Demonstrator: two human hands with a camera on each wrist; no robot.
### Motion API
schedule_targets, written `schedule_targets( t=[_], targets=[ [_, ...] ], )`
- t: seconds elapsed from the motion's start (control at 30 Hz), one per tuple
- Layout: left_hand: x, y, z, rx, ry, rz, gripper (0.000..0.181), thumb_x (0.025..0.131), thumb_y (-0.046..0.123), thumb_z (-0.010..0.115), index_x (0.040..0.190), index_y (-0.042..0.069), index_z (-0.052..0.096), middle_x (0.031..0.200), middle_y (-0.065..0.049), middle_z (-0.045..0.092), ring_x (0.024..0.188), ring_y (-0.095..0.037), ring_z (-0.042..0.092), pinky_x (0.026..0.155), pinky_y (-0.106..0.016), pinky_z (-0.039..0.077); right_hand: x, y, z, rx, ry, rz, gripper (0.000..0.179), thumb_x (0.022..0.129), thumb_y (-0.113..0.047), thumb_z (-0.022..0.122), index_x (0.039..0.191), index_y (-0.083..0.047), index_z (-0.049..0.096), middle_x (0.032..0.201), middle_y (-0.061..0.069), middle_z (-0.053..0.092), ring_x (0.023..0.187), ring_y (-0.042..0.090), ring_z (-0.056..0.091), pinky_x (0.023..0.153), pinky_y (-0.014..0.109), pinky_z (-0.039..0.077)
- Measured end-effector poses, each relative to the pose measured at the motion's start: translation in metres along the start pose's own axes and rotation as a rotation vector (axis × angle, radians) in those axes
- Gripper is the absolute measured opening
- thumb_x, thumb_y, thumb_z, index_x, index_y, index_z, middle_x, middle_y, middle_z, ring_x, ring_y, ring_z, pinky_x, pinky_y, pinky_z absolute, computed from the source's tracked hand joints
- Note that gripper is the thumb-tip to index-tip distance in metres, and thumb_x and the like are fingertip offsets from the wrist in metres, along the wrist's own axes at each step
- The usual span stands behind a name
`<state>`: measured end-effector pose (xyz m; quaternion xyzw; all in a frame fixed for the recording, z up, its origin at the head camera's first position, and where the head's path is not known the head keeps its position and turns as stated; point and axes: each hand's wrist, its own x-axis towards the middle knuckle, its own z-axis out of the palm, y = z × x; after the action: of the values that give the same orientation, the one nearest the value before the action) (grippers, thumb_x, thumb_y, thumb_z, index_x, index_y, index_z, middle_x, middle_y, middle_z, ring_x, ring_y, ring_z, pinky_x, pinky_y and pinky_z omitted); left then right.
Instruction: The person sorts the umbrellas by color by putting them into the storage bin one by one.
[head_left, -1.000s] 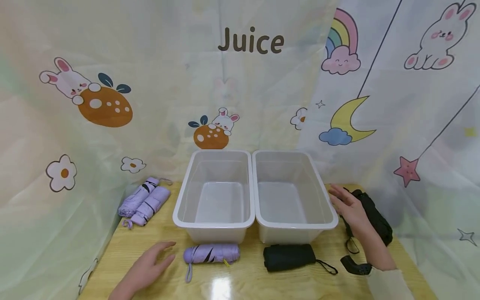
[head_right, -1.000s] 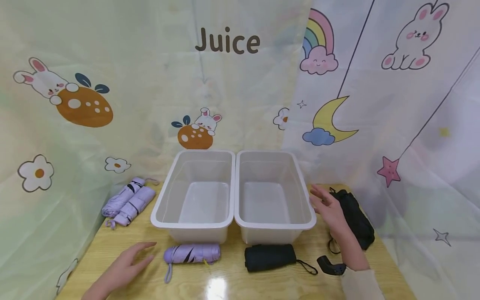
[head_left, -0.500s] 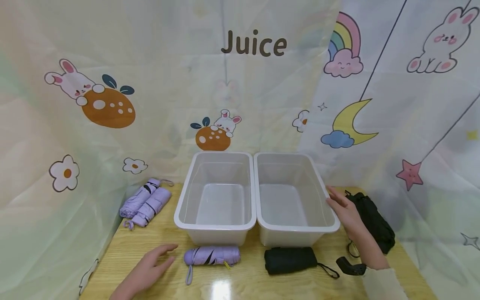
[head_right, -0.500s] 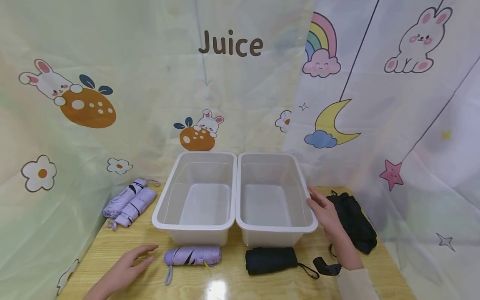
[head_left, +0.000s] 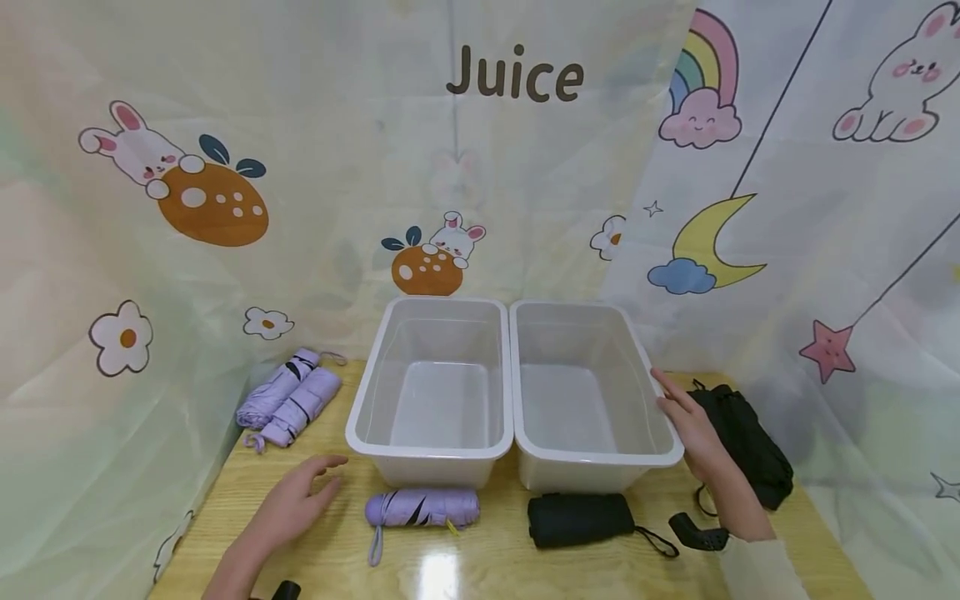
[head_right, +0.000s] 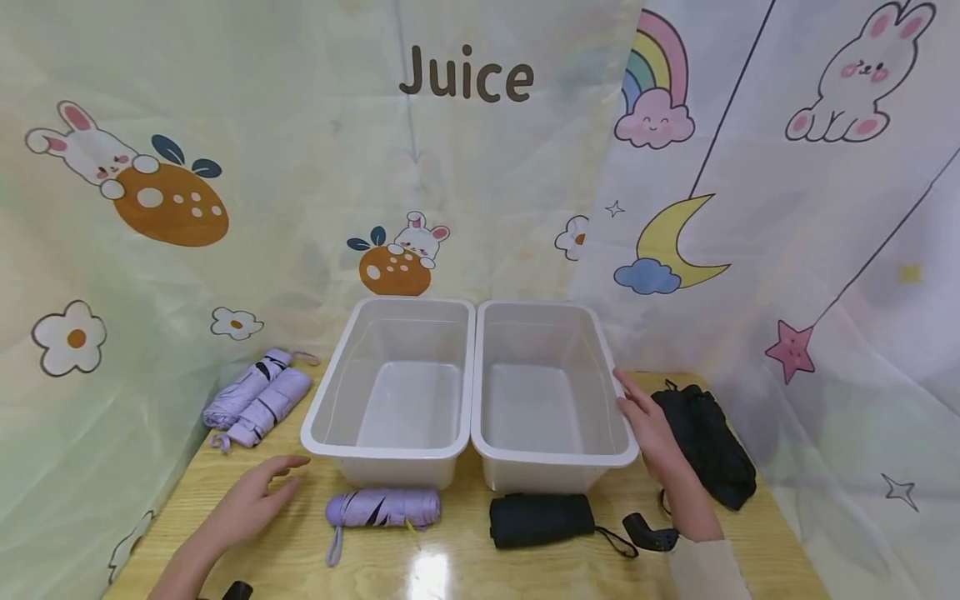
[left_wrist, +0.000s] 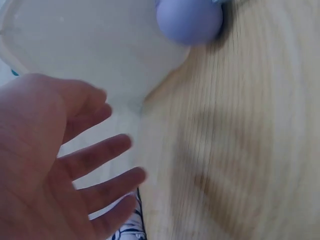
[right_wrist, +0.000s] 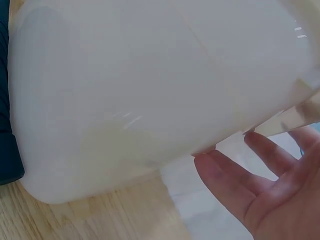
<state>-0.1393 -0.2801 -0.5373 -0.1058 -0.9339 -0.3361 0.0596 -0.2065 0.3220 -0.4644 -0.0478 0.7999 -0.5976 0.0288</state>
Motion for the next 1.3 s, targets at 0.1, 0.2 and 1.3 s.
schedule_targets(
  t=[0.1,0.2,1.3],
  targets=[
    [0.007,-0.009,-0.004,0.072,0.065,0.033,0.029,0.091,0.011,0.067,0.12,0.009,0.064,0.119,-0.011,0.063,0.111,-0.036,0.057,0.09,-0.055,0.044,-0.004,0.004,0.005,0.018,0.005,0.004,0.059,0.105,-0.039,0.039,0.157,-0.023,0.016,0.159,0.019,0.011,0.106,0.014,0.054,0.074,0.039,0.054],
    [0.016,-0.02,-0.005,0.146,0.128,0.101,0.031,0.086,0.006,0.07,0.117,0.005,0.065,0.115,-0.015,0.063,0.107,-0.039,0.058,0.087,-0.056,0.044,-0.008,0.007,0.008,0.018,0.013,0.016,0.058,0.105,-0.039,0.039,0.157,-0.024,0.017,0.159,0.019,0.012,0.107,0.019,0.055,0.074,0.04,0.054],
    [0.128,-0.072,-0.008,0.405,0.149,-0.163,0.087,0.08,0.041,0.072,0.139,-0.011,0.035,0.114,-0.044,0.043,0.102,-0.062,0.04,0.081,-0.066,0.034,0.0,0.008,0.006,0.151,0.106,0.02,0.057,0.104,-0.038,0.042,0.156,-0.024,0.023,0.158,0.014,0.019,0.103,0.013,0.056,0.075,0.031,0.053]
  ],
)
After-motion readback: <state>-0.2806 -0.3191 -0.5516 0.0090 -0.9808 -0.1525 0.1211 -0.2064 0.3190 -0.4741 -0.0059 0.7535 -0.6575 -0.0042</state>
